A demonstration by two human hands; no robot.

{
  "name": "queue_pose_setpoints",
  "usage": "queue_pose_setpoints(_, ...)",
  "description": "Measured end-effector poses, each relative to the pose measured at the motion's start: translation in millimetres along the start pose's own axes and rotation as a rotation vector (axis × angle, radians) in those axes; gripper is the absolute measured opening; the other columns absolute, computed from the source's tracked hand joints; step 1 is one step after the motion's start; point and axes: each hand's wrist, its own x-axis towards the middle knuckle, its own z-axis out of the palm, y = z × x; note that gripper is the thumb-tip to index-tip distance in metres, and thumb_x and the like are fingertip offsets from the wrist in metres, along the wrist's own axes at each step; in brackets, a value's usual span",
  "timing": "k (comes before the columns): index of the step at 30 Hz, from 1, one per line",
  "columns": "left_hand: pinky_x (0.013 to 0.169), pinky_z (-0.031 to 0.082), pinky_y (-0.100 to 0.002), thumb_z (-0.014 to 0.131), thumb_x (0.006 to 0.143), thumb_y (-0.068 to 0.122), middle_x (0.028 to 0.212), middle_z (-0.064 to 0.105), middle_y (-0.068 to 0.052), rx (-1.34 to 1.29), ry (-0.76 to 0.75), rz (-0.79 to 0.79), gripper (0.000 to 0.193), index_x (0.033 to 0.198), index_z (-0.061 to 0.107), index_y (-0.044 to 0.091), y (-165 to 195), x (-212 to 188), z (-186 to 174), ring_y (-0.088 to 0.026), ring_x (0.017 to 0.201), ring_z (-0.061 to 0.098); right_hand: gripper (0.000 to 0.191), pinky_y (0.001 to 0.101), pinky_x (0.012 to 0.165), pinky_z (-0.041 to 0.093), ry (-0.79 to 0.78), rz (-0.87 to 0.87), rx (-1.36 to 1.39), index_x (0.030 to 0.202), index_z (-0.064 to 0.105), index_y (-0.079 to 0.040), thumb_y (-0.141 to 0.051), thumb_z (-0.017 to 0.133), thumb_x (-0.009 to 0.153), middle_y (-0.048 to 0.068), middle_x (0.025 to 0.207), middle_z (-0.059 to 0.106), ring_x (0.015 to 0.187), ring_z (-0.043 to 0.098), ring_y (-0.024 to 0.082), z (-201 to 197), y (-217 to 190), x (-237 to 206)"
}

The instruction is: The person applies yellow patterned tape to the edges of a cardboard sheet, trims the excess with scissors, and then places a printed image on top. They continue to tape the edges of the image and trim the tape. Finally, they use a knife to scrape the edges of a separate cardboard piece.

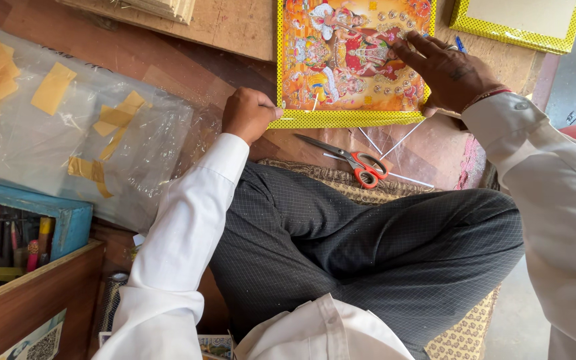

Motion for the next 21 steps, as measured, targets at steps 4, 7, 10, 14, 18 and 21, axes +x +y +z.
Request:
queue_pose_setpoints(4, 0.07, 0.057, -0.036, 0.086, 0.075, 0.023, 0.077, 0.076, -0.014, -0.033, -0.017, -0.042, 0.02, 0.08, 0.08, 0.005, 1, -1, 0, -0.025, 0.07, 0.074, 0.139, 0.0459, 0.116, 0.04, -0.02, 0.015, 0.011, 0.165, 0.015, -0.028, -0.021, 0.098, 0.054, 0.006, 0.17, 0.022, 0.151, 0.031, 0.03, -3, -1, 0)
queue_pose_setpoints(7, 0.069, 0.057, -0.036, 0.086, 0.076, 0.023, 0.075, 0.076, -0.014, -0.031, -0.012, 0.042, 0.02, 0.081, 0.08, 0.005, 1, -8, -4, -0.024, 0.068, 0.073, 0.138, 0.0461, 0.116, 0.04, -0.014, 0.014, 0.025, 0.165, 0.016, -0.028, -0.019, 0.097, 0.054, 0.006, 0.17, 0.023, 0.151, 0.031, 0.03, -3, -1, 0)
queue_pose_setpoints(10, 0.067, 0.057, -0.034, 0.085, 0.078, 0.022, 0.076, 0.076, -0.012, -0.101, -0.004, 0.106, 0.019, 0.084, 0.08, 0.005, 2, -22, -9, -0.021, 0.067, 0.073, 0.136, 0.0459, 0.117, 0.04, 0.012, 0.006, 0.03, 0.165, 0.017, -0.027, -0.02, 0.097, 0.056, 0.006, 0.17, 0.024, 0.151, 0.032, 0.031, -2, -1, -1)
queue_pose_setpoints(14, 0.064, 0.055, -0.032, 0.082, 0.083, 0.021, 0.076, 0.077, -0.011, -0.257, -0.042, 0.113, 0.018, 0.085, 0.078, 0.003, 4, -31, -16, -0.018, 0.068, 0.071, 0.137, 0.0454, 0.117, 0.038, 0.019, -0.007, 0.022, 0.164, 0.019, -0.027, -0.017, 0.098, 0.052, 0.007, 0.169, 0.024, 0.151, 0.031, 0.031, 1, 1, 1)
queue_pose_setpoints(18, 0.065, 0.056, -0.032, 0.083, 0.08, 0.022, 0.076, 0.077, -0.011, -0.273, -0.005, 0.119, 0.021, 0.083, 0.079, 0.002, 5, -23, -16, -0.018, 0.069, 0.072, 0.135, 0.0446, 0.118, 0.039, 0.036, -0.013, 0.023, 0.165, 0.02, -0.026, -0.019, 0.097, 0.054, 0.007, 0.17, 0.025, 0.152, 0.032, 0.03, 2, 3, -1)
queue_pose_setpoints(21, 0.065, 0.057, -0.034, 0.085, 0.077, 0.025, 0.074, 0.076, -0.013, -0.106, 0.04, 0.054, 0.023, 0.082, 0.08, 0.003, 4, -11, -10, -0.02, 0.067, 0.074, 0.137, 0.0447, 0.119, 0.039, 0.04, -0.028, 0.029, 0.165, 0.02, -0.026, -0.019, 0.098, 0.053, 0.008, 0.169, 0.025, 0.152, 0.032, 0.03, 3, 3, 0)
